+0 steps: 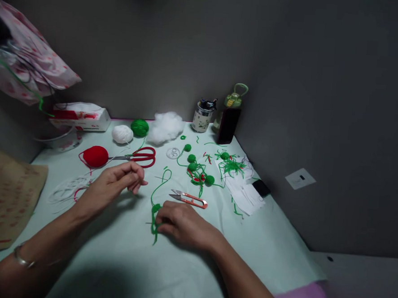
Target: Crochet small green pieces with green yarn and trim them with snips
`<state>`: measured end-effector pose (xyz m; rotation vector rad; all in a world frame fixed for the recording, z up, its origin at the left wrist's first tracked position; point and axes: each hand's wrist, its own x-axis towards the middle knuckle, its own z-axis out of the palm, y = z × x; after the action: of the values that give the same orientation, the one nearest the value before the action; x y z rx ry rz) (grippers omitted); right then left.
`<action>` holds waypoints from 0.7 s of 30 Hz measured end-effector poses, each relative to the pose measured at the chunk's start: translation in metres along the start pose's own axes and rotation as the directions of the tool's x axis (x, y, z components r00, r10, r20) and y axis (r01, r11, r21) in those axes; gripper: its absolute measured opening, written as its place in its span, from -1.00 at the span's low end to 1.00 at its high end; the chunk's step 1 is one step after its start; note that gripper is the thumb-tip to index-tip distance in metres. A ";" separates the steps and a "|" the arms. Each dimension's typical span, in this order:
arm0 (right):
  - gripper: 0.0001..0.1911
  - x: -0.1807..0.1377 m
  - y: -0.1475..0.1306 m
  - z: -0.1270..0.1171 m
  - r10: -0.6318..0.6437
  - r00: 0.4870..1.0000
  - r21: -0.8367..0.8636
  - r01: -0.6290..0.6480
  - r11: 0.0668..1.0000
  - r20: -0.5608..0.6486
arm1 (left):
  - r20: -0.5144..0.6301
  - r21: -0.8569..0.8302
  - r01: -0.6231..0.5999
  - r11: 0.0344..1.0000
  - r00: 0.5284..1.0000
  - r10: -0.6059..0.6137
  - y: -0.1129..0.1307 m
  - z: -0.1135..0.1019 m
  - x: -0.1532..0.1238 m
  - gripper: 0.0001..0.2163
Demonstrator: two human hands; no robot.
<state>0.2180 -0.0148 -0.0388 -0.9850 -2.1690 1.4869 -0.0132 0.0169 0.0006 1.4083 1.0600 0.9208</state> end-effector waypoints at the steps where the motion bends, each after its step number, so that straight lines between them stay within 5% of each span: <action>1: -0.97 0.000 0.000 -0.001 0.017 1.000 0.074 -0.016 0.997 -0.012 | -0.023 -0.008 -0.013 1.000 1.000 0.012 0.000 -0.003 0.000 -0.88; 9: -0.71 0.007 0.012 -0.005 0.169 0.972 0.501 -0.064 0.863 -0.166 | -0.071 0.027 -0.034 0.999 0.997 0.036 0.005 -0.017 0.001 -0.76; 16: -0.60 0.014 0.020 -0.001 0.238 0.951 0.551 -0.093 0.829 -0.196 | 0.315 0.230 -0.123 0.965 0.948 0.046 -0.001 0.012 -0.005 -0.80; 21: -0.60 0.017 0.015 0.001 0.221 0.945 0.377 -0.118 0.919 -0.243 | 0.417 0.441 -0.181 0.879 0.909 -0.022 -0.009 0.013 -0.004 -0.89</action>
<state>0.2105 -0.0003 -0.0550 -1.1912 -1.5758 1.6305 -0.0031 0.0092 -0.0094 1.9643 0.9348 0.3900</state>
